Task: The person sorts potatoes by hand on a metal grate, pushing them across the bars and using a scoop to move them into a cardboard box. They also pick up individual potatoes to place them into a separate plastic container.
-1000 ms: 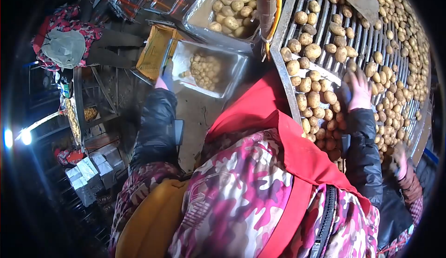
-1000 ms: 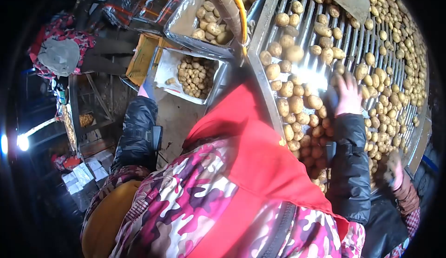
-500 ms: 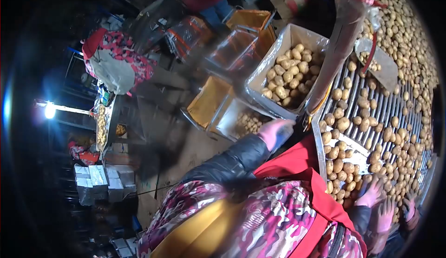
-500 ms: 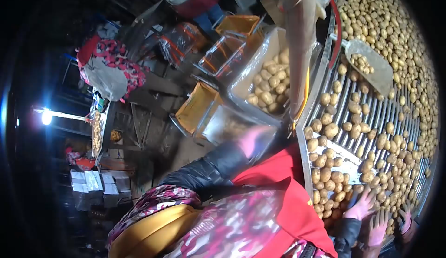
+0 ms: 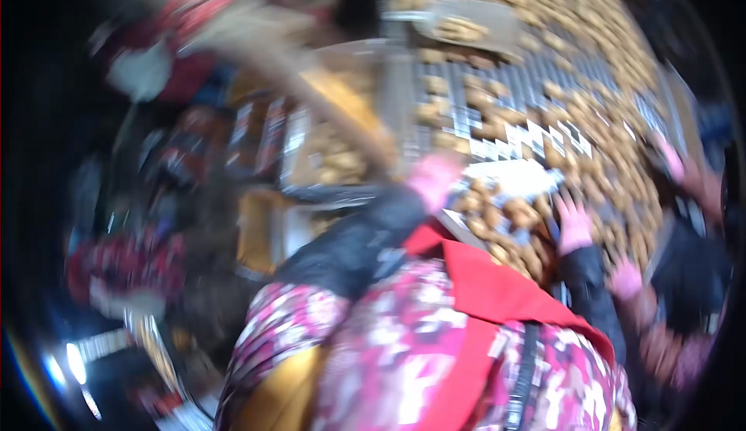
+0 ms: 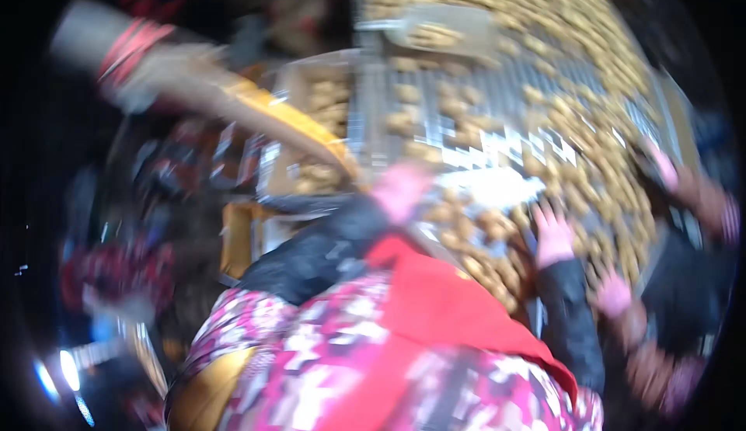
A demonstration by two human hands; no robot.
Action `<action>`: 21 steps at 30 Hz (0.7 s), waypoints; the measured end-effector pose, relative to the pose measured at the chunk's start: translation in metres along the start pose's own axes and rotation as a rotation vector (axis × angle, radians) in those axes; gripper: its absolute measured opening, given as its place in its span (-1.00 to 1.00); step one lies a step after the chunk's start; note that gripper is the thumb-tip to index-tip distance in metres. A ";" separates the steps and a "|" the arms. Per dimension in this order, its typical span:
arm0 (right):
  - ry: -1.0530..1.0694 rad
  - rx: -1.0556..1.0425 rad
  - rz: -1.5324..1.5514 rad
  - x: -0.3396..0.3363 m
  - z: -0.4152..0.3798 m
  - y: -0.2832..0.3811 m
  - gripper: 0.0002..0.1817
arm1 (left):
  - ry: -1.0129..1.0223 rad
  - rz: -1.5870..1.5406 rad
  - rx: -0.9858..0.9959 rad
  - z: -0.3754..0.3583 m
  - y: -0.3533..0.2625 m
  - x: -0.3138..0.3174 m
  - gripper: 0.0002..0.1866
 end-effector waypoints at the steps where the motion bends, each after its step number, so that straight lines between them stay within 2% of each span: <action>1: -0.007 0.113 -0.115 -0.017 -0.009 -0.012 -0.35 | 0.090 -0.053 0.001 0.003 -0.004 -0.011 -0.49; 2: -0.042 0.248 -0.168 -0.017 -0.025 -0.034 -0.32 | 0.131 -0.031 -0.049 0.013 -0.018 -0.029 -0.42; 3: -0.028 0.313 -0.161 -0.015 -0.035 -0.048 -0.32 | 0.265 0.060 -0.099 0.020 -0.019 -0.031 -0.34; 5: -0.066 0.380 -0.140 -0.025 -0.060 -0.044 -0.30 | 0.247 0.199 -0.100 0.016 -0.014 -0.022 -0.21; 8: -0.100 0.375 0.042 -0.032 -0.079 -0.012 -0.27 | 0.296 0.254 -0.091 0.038 -0.028 -0.022 -0.24; 9: -0.012 0.394 0.134 -0.029 -0.083 0.009 -0.25 | 0.326 0.270 -0.057 0.046 -0.036 -0.020 -0.26; 11: 0.041 0.344 0.073 -0.003 -0.096 0.032 -0.24 | 0.412 0.297 -0.001 0.068 -0.066 0.001 -0.28; 12: 0.060 0.343 0.082 0.002 -0.101 0.042 -0.25 | 0.435 0.214 0.047 0.077 -0.081 0.004 -0.30; 14: 0.060 0.268 0.133 -0.010 -0.109 0.049 -0.28 | 0.515 -0.097 0.280 0.087 -0.108 0.028 -0.33; 16: 0.017 0.177 0.193 -0.021 -0.112 0.055 -0.32 | 0.551 -0.161 0.549 0.094 -0.140 0.030 -0.38; 17: -0.019 0.133 0.222 -0.025 -0.116 0.057 -0.34 | 0.487 -0.149 0.652 0.105 -0.149 0.033 -0.43; 18: -0.047 0.095 0.257 -0.029 -0.121 0.058 -0.37 | 0.413 -0.181 0.670 0.122 -0.145 0.031 -0.47; 19: -0.051 0.043 0.290 -0.038 -0.125 0.062 -0.43 | 0.496 -0.053 0.389 0.146 -0.141 0.028 -0.48; 20: -0.050 0.044 0.290 -0.038 -0.136 0.061 -0.44 | 0.181 -0.172 0.419 0.166 -0.097 0.052 -0.46; 21: -0.047 0.047 0.285 -0.040 -0.148 0.062 -0.45 | 0.228 0.002 0.411 0.193 -0.094 0.033 -0.42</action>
Point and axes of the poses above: each hand's wrist, its own z-axis towards the middle knuckle, its own x-axis out of the palm, y = z × x, the point moved 6 cm from there along z, towards the middle knuckle, and after that the axes turned 1 degree about z, right-handed, at the moved point
